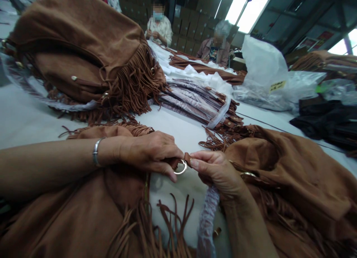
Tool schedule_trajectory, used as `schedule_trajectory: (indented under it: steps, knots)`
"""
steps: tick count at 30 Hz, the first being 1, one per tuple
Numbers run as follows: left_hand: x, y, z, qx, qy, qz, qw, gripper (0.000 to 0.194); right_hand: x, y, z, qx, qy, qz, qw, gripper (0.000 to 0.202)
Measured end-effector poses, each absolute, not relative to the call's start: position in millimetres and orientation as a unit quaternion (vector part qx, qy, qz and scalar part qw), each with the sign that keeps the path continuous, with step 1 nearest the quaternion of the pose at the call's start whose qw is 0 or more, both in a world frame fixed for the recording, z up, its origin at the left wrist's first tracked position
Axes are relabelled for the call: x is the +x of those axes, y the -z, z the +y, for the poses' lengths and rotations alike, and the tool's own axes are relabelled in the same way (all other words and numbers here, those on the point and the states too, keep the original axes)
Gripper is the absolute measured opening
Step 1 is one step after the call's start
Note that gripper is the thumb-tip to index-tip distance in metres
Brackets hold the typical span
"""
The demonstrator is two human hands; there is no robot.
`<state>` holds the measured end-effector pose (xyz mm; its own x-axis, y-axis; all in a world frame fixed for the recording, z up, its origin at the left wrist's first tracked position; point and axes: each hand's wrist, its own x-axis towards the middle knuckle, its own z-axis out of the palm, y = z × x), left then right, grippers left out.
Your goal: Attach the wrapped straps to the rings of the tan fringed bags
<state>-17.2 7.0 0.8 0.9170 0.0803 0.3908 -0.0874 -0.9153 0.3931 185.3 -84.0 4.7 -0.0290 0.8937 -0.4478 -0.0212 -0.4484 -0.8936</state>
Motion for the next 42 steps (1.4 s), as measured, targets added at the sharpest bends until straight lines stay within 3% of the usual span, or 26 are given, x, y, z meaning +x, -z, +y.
schedule_trajectory:
  steps: [8,16,31,42]
  knots:
    - [-18,1,8,0.923,-0.247,0.005,0.294,0.032,185,-6,-86,-0.579,-0.613,-0.366,0.394,0.031]
    - [-17,5,5,0.955,-0.223,0.019,0.195,0.037,182,-2,-83,-0.577,-0.621,-0.353,0.396,0.033]
    - [-19,13,13,0.959,-0.255,-0.011,0.122,0.043,178,9,-73,-0.573,-0.658,-0.323,0.367,0.032]
    - [-21,11,10,0.96,-0.235,-0.035,0.147,0.036,184,5,-74,-0.587,-0.64,-0.354,0.348,0.031]
